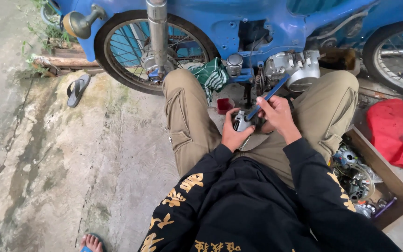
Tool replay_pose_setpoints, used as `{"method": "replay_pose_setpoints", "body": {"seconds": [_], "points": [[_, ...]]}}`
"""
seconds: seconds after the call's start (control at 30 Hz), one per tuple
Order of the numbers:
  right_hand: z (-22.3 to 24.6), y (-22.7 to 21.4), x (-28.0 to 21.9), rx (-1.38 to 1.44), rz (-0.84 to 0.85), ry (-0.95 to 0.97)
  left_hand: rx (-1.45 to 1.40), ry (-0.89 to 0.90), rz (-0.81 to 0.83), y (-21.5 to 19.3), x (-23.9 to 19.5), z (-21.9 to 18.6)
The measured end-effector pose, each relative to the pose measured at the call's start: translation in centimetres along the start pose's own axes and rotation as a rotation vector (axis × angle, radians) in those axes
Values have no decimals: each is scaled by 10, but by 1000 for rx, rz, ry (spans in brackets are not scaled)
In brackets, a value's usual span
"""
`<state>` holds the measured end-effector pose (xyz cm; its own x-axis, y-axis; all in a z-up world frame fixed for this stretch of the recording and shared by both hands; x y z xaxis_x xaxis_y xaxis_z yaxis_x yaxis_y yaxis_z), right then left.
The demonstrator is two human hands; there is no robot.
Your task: A person sits on the ground and uses a small tool to repair or adjust a motorcycle carburetor.
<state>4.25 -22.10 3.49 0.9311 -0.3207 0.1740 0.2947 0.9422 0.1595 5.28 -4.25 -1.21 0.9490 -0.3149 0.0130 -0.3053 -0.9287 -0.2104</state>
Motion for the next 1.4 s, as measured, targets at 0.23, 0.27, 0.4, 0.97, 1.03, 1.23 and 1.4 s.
{"method": "replay_pose_setpoints", "body": {"seconds": [0.23, 0.27, 0.4, 0.97, 1.03, 1.23, 1.4], "points": [[-5, 2, 2, -72, 55, -27, -68, -44, 45, -6, -16, -6], [-4, 4, -3, -70, 91, 28, -62, -49, 52, -8, -18, -10], [-11, -3, 0, -42, 32, 68, -6, -43, 46, -3, -15, -5], [-5, 6, -5, -40, 98, 32, -11, 48, 89, -14, -21, -21], [-7, 7, -2, -62, 135, 40, 0, 72, 95, -14, -19, -22], [-15, 3, 1, -82, 146, 10, 29, 98, 103, -9, -18, -13], [-15, 4, -1, -59, 150, 22, 29, 46, 42, -13, -16, -16]]}}
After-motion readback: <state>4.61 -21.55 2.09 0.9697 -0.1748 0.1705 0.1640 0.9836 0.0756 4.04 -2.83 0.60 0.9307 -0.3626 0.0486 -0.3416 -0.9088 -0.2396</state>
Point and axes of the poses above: each hand's wrist, its own x-axis towards the middle knuckle, its own y-axis out of the palm, z = x × y, the point moved 5 cm from there along x, towards the middle knuckle, and after that the axes turned 14 degrees about x, right-handed, at the moved point
